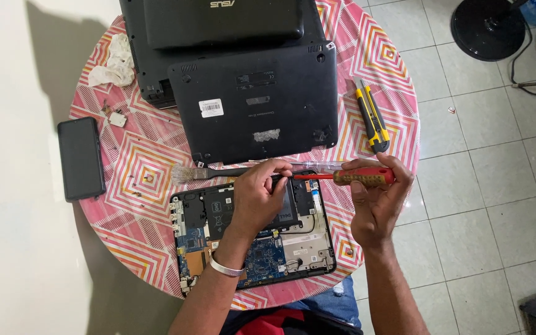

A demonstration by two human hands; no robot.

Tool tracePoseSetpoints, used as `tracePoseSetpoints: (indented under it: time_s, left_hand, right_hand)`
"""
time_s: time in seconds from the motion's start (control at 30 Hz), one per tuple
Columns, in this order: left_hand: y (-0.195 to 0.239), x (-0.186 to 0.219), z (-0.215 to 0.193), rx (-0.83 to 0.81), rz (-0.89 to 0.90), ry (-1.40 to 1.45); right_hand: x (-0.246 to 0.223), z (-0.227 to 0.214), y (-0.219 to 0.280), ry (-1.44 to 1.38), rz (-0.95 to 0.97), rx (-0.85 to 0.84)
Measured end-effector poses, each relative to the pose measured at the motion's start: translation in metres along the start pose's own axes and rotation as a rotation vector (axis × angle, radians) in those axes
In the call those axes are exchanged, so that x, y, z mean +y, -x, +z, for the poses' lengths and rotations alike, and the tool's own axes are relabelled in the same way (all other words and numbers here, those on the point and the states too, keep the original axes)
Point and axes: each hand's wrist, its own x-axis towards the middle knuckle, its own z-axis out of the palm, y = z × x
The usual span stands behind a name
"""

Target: The person uses a red screwdriver to unscrew and remove components from a disassembled laptop placed on a patterned table. They manipulate the internal parts and occasionally pick up a smartphone from the table.

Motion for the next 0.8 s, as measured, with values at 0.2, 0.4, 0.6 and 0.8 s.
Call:
tracePoseSetpoints:
  time_s: [0.2, 0.4, 0.6, 0.8]
  left_hand:
    - [0.006, -0.022, 0.015, 0.091, 0.140, -0.133]
    - [0.010, -0.003, 0.005, 0.054, 0.274, -0.364]
    - [0.008, 0.001, 0.004, 0.065, 0.241, -0.281]
    - [0.006, -0.003, 0.002, 0.086, 0.222, -0.212]
  right_hand:
    - [0.001, 0.000, -0.001, 0.042, -0.018, -0.028]
    - [0.007, -0.003, 0.001, 0.030, -0.015, -0.039]
    - [0.001, -0.002, 0.001, 0.025, -0.019, -0.039]
    - [0.000, -0.001, -0.001, 0.001, -0.023, -0.040]
